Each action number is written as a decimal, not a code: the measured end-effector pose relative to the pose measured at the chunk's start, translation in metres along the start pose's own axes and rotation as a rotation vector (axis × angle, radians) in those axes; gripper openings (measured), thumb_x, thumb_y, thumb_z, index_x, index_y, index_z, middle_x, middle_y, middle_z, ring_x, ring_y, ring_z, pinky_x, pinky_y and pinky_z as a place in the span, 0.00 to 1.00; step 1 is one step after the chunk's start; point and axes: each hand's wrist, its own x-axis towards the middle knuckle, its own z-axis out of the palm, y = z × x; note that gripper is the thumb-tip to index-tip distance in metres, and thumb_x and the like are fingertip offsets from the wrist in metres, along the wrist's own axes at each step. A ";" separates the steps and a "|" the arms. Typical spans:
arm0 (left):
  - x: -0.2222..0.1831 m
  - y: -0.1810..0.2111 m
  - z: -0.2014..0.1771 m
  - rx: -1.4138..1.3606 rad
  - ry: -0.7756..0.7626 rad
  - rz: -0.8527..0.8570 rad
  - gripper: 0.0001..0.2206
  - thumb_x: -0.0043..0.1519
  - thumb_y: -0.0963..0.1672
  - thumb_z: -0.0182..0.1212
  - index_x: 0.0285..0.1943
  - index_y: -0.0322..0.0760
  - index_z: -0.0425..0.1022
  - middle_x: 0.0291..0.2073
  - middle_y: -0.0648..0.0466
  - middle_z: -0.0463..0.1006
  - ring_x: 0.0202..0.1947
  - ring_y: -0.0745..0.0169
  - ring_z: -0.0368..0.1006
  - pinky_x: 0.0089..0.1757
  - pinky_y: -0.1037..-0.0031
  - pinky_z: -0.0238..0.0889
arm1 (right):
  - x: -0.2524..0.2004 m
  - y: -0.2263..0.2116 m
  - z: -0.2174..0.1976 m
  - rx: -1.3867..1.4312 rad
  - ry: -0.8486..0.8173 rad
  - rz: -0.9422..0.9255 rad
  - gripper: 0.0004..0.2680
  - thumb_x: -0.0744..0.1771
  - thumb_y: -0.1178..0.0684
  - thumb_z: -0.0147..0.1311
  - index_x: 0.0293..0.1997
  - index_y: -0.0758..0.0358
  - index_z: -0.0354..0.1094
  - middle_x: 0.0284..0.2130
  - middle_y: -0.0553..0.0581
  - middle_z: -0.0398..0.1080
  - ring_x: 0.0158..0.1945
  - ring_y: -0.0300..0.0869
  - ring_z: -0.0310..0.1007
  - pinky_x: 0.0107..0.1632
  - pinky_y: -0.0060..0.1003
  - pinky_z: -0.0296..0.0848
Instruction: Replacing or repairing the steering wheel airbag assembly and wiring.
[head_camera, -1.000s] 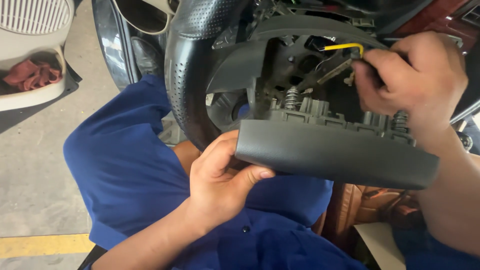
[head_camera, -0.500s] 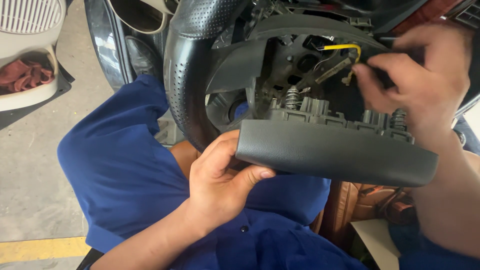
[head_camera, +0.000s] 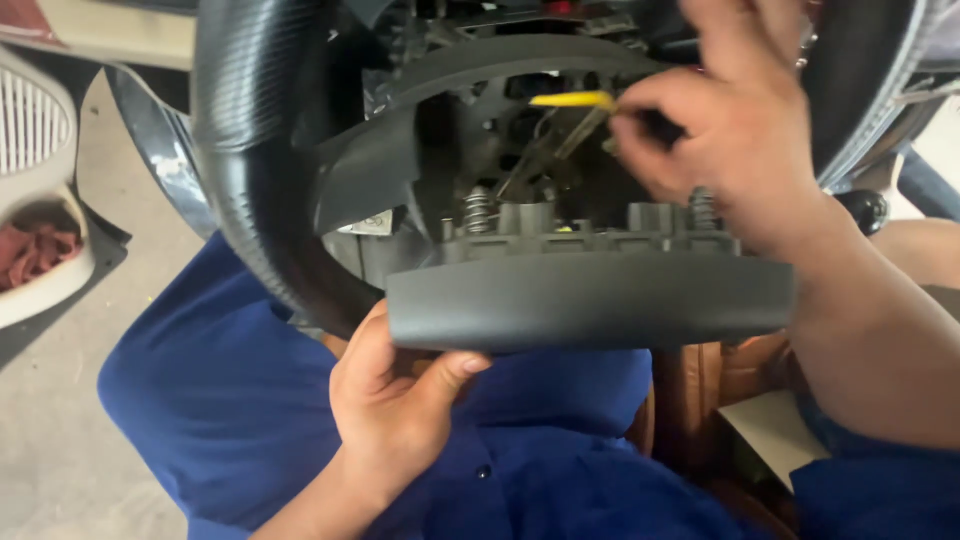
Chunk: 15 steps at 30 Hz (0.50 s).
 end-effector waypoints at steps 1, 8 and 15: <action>-0.001 0.000 -0.001 -0.005 0.019 -0.070 0.14 0.58 0.35 0.72 0.50 0.28 0.75 0.44 0.51 0.79 0.30 0.71 0.77 0.31 0.81 0.71 | 0.008 -0.012 -0.007 0.118 -0.042 0.074 0.06 0.64 0.56 0.64 0.43 0.58 0.76 0.67 0.63 0.61 0.68 0.55 0.62 0.61 0.45 0.68; -0.001 -0.001 0.001 -0.035 0.027 0.008 0.15 0.59 0.35 0.72 0.53 0.28 0.75 0.46 0.52 0.78 0.38 0.69 0.77 0.37 0.80 0.73 | 0.011 -0.006 -0.007 -0.167 -0.129 -0.304 0.08 0.59 0.53 0.67 0.38 0.56 0.79 0.68 0.62 0.58 0.70 0.63 0.55 0.64 0.53 0.63; 0.003 0.002 0.003 -0.039 0.019 0.012 0.18 0.59 0.35 0.71 0.57 0.27 0.73 0.51 0.52 0.79 0.51 0.65 0.77 0.54 0.74 0.71 | -0.014 0.002 -0.023 0.420 -0.042 0.040 0.07 0.70 0.54 0.57 0.50 0.65 0.73 0.59 0.65 0.70 0.66 0.59 0.68 0.66 0.49 0.72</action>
